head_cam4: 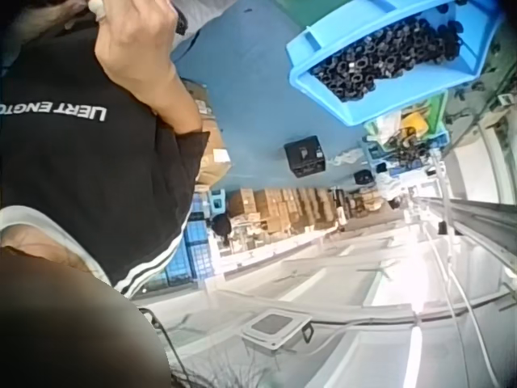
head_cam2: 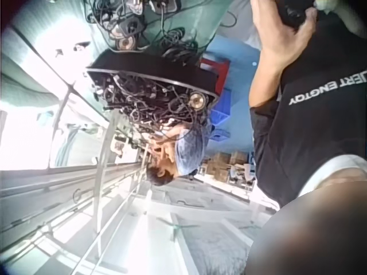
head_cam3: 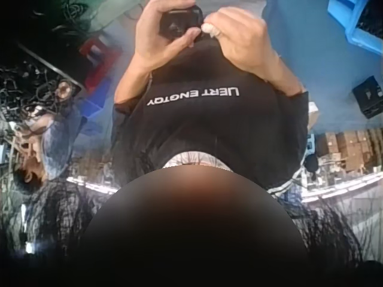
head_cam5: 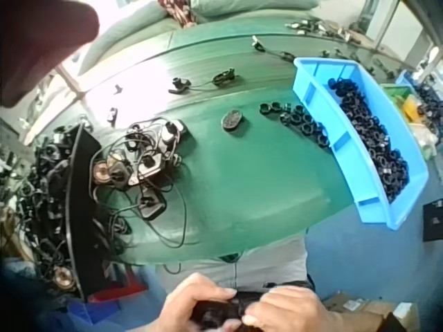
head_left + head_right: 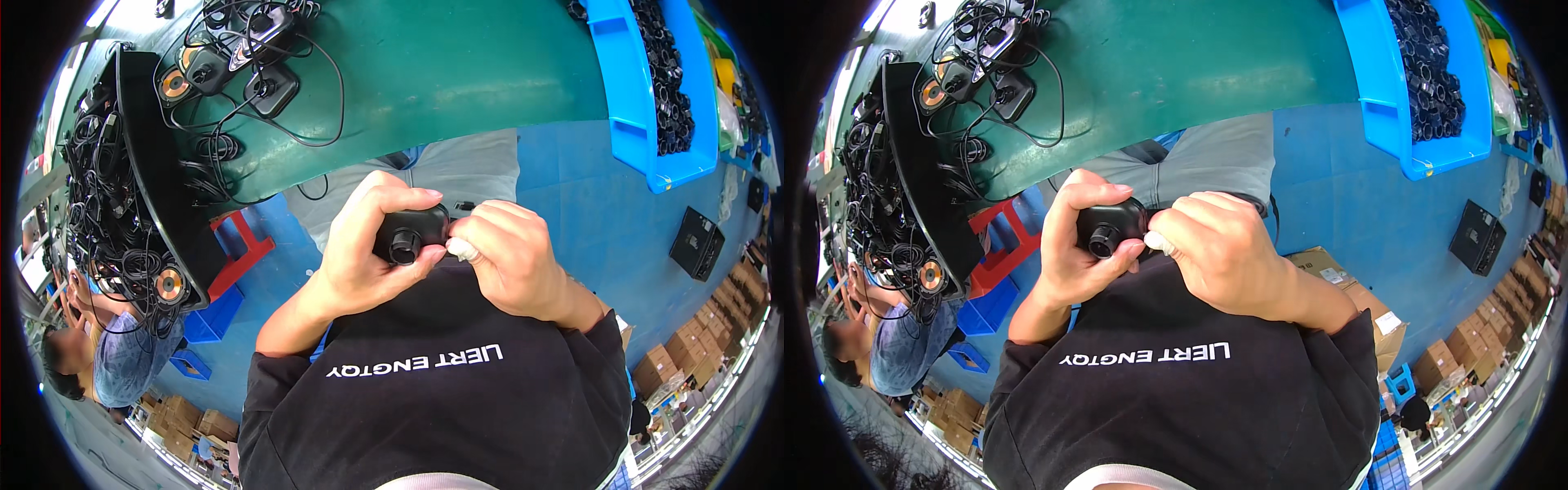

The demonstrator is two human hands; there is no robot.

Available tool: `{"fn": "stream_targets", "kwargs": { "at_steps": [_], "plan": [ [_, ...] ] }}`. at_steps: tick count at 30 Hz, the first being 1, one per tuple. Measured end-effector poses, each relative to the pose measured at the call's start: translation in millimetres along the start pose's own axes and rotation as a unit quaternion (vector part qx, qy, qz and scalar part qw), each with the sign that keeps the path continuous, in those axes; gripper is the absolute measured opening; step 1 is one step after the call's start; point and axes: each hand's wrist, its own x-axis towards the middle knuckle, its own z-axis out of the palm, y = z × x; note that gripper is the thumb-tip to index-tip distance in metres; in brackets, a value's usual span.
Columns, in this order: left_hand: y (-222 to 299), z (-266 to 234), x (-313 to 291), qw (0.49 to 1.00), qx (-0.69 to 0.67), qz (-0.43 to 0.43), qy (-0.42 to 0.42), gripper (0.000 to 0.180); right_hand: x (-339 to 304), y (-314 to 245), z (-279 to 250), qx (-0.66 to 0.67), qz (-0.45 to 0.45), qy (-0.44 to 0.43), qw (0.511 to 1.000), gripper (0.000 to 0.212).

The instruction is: Assembling small electronic camera components on a factory production line.

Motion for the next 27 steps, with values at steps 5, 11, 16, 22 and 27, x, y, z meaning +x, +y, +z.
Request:
{"fn": "stream_targets", "kwargs": {
  "at_steps": [5, 11, 16, 22, 27],
  "plan": [
    [20, 3, -3, 0.932, -0.245, -0.243, 0.11, 0.049, 10, -2, -5, 0.108, 0.103, -0.055, 0.987, 0.007],
    [23, -9, 0, 0.932, -0.23, -0.26, 0.106, 0.051, 17, 19, 3, 0.051, -0.07, -0.016, 0.996, 0.008],
    [2, -12, -5, 0.996, -0.048, -0.039, 0.061, 0.053, 19, 11, 4, 0.052, -0.08, -0.01, 0.995, 0.009],
    [3, -7, -10, 0.996, -0.036, -0.073, 0.041, 0.051, 8, 3, 7, 0.027, -0.022, -0.017, 0.999, 0.011],
    [6, 0, -17, 0.972, -0.138, -0.183, 0.046, 0.048, 8, 0, 9, 0.063, 0.001, -0.021, 0.998, 0.011]
  ]
}}
